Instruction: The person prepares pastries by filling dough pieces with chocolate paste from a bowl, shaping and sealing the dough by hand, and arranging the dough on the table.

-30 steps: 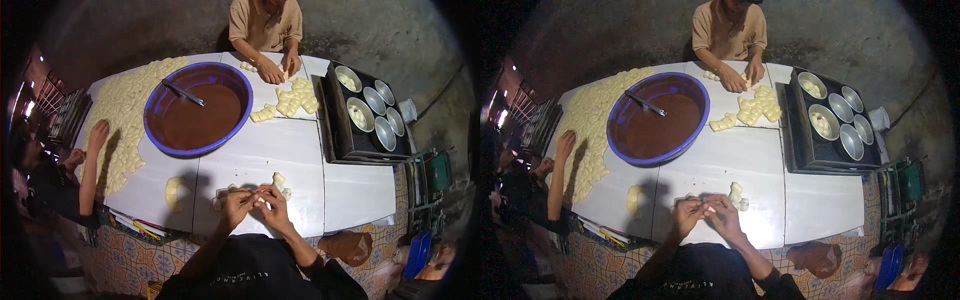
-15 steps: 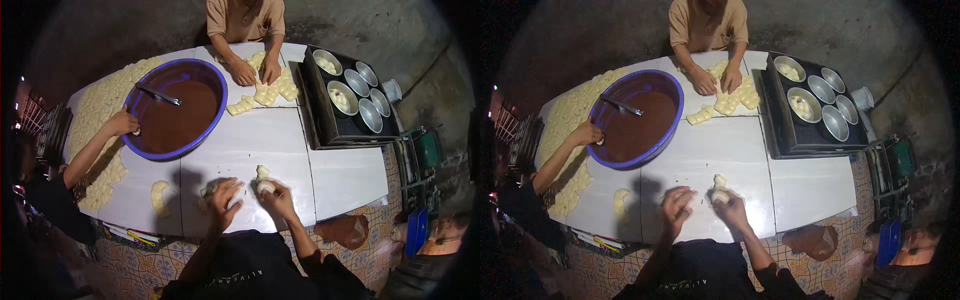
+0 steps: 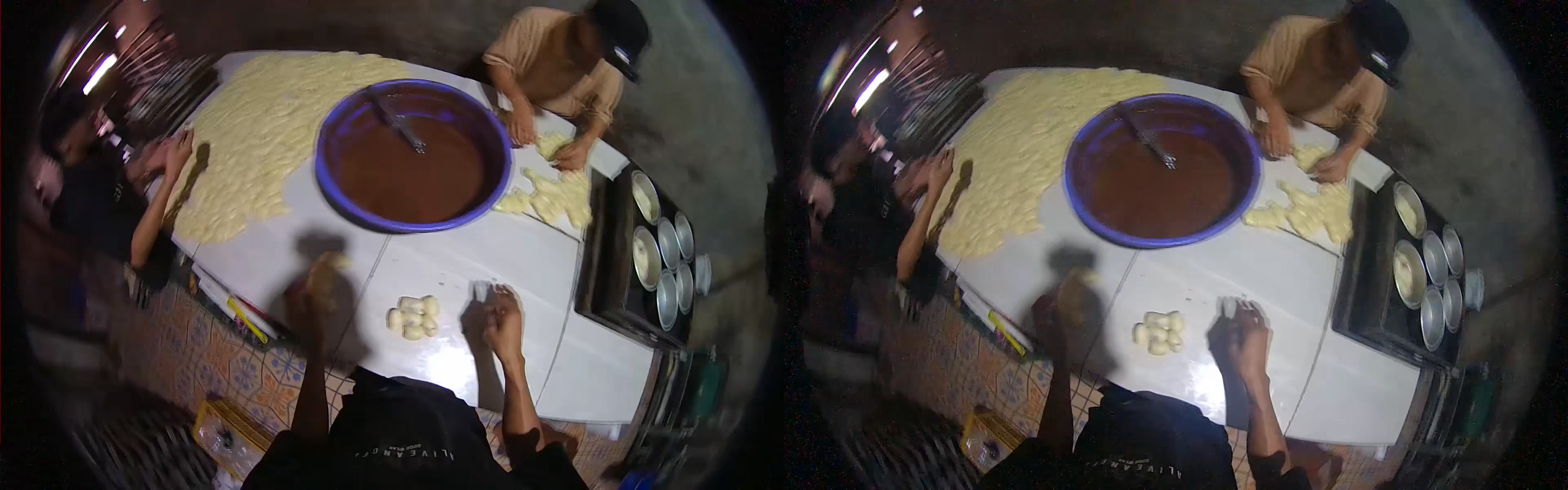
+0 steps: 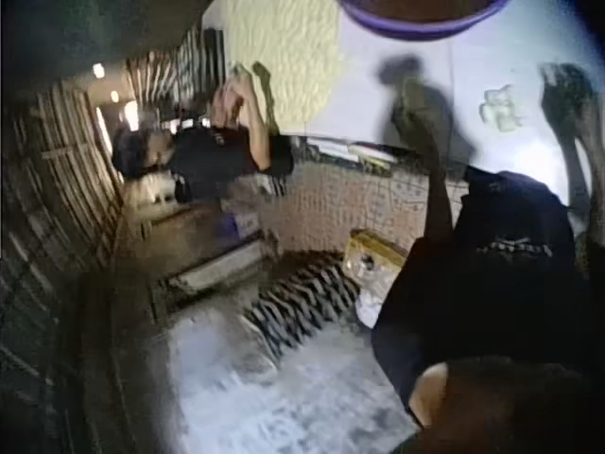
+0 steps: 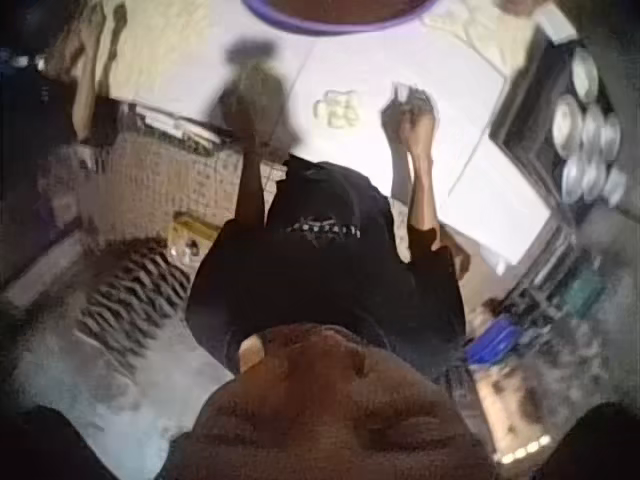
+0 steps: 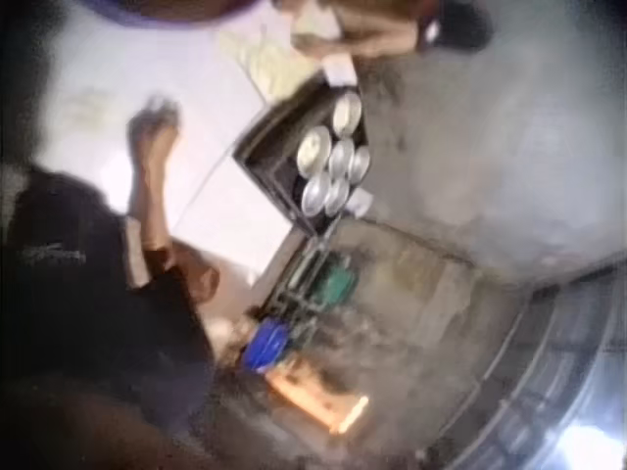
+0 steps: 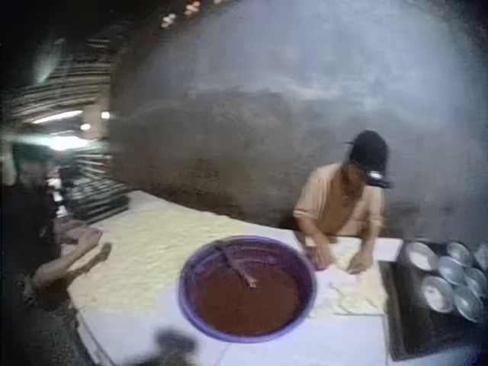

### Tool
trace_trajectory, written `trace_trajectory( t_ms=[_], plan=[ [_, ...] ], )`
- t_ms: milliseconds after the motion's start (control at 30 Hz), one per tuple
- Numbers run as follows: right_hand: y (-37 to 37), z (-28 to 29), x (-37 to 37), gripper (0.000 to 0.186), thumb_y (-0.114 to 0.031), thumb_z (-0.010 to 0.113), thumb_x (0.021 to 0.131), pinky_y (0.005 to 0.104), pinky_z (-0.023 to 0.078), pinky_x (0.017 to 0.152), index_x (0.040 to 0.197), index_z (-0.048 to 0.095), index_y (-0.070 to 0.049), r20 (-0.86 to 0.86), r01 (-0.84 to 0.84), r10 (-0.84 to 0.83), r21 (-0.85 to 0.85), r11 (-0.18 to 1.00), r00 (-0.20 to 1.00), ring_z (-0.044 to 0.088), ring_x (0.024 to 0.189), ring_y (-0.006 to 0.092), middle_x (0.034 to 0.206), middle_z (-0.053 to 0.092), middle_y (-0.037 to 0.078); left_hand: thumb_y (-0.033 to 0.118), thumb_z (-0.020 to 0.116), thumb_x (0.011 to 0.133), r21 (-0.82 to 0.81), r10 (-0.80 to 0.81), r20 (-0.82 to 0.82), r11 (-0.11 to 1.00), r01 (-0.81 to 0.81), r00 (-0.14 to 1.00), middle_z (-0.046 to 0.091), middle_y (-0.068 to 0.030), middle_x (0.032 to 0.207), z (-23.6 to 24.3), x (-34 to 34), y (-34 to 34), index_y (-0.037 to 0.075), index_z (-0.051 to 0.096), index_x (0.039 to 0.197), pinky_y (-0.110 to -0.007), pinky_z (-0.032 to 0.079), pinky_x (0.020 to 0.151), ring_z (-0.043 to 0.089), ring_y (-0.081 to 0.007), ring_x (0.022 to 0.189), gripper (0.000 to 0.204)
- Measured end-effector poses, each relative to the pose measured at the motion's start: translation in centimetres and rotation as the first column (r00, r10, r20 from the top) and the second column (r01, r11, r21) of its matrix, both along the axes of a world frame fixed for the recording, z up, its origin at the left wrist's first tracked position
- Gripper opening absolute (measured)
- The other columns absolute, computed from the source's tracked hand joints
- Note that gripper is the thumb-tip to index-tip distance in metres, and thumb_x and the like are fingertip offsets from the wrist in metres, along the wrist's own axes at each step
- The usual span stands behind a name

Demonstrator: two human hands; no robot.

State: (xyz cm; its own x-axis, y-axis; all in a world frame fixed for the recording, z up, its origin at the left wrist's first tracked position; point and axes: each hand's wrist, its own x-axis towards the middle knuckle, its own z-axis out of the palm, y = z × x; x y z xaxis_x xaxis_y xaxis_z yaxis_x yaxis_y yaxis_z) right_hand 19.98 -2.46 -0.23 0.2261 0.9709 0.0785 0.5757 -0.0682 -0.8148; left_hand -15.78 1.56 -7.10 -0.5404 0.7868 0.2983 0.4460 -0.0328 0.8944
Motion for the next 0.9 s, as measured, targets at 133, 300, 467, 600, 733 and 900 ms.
trace_trajectory(
  t_ms=[133,300,467,600,733,900],
  plan=[
    [7.2,-0.1,-11.0,0.047,-0.002,0.059,0.079,0.0388,0.042,0.101,0.126,0.056,-0.002,-0.131,-0.717,0.711,0.004,0.697,0.691,0.051,0.119,0.0367,0.126,0.055,0.023,0.024,0.066,0.082,-0.205,-0.161,-0.451,0.976,0.074,0.878,0.053,-0.0199,0.123,-1.6,-2.3,0.5,-0.001,0.053,0.122,-0.044,0.044,0.093,0.053,-0.0351,0.114,0.049],
    [15.2,-5.7,-19.5,0.063,-0.004,0.067,0.072,0.044,0.042,0.098,0.133,0.05,-0.008,0.208,-0.785,0.758,0.13,0.605,0.618,0.052,0.115,0.0368,0.124,0.056,0.021,0.017,0.065,0.082,-0.094,-0.204,-0.504,0.979,0.181,0.839,0.046,-0.0204,0.134,1.6,0.7,2.9,0.0,0.049,0.128,-0.05,0.035,0.101,0.042,-0.0371,0.127,0.051],
    [12.6,-6.1,-20.3,0.023,-0.002,0.071,0.074,0.0275,0.046,0.064,0.09,0.054,-0.006,-0.247,-0.691,0.688,0.091,0.718,0.683,0.055,0.073,0.0117,0.081,0.059,0.003,0.012,0.062,0.082,-0.307,-0.433,-0.541,0.9,0.31,0.721,0.046,-0.0113,0.139,-0.8,-1.5,4.1,0.007,0.058,0.12,-0.056,0.025,0.107,0.036,-0.0343,0.134,0.039],
    [7.6,-3.8,-9.1,0.025,-0.01,0.074,0.072,0.0226,0.043,0.061,0.089,0.056,-0.006,-0.751,-0.546,0.443,0.132,0.828,0.49,0.053,0.07,0.0074,0.078,0.055,-0.002,0.009,0.063,0.079,-0.164,-0.347,-0.551,0.937,0.309,0.759,0.057,-0.0097,0.127,-1.2,-1.5,4.3,0.009,0.065,0.103,-0.055,0.026,0.107,0.044,-0.0342,0.128,0.024],
    [0.0,1.9,4.8,0.043,-0.042,0.063,0.088,0.0306,0.045,0.079,0.092,0.062,0.001,-0.656,-0.102,0.226,0.222,0.97,0.72,0.054,0.082,0.0166,0.085,0.056,0.006,0.008,0.06,0.083,-0.088,-0.299,-0.53,0.95,0.299,0.794,0.062,-0.0122,0.112,-1.0,-0.9,4.3,0.008,0.063,0.104,-0.049,0.037,0.099,0.054,-0.033,0.115,0.021],
    [-8.4,-5.0,14.2,0.031,-0.021,0.067,0.086,0.0388,0.046,0.093,0.107,0.064,0.001,0.359,0.415,-0.448,0.17,0.894,0.819,0.055,0.107,0.0244,0.113,0.057,0.013,0.01,0.045,0.095,0.056,-0.467,0.23,0.882,0.468,0.854,0.056,-0.0102,0.075,2.9,3.8,3.9,0.0,0.055,0.098,-0.035,0.045,0.06,0.054,-0.022,0.062,0.014]
  ],
)
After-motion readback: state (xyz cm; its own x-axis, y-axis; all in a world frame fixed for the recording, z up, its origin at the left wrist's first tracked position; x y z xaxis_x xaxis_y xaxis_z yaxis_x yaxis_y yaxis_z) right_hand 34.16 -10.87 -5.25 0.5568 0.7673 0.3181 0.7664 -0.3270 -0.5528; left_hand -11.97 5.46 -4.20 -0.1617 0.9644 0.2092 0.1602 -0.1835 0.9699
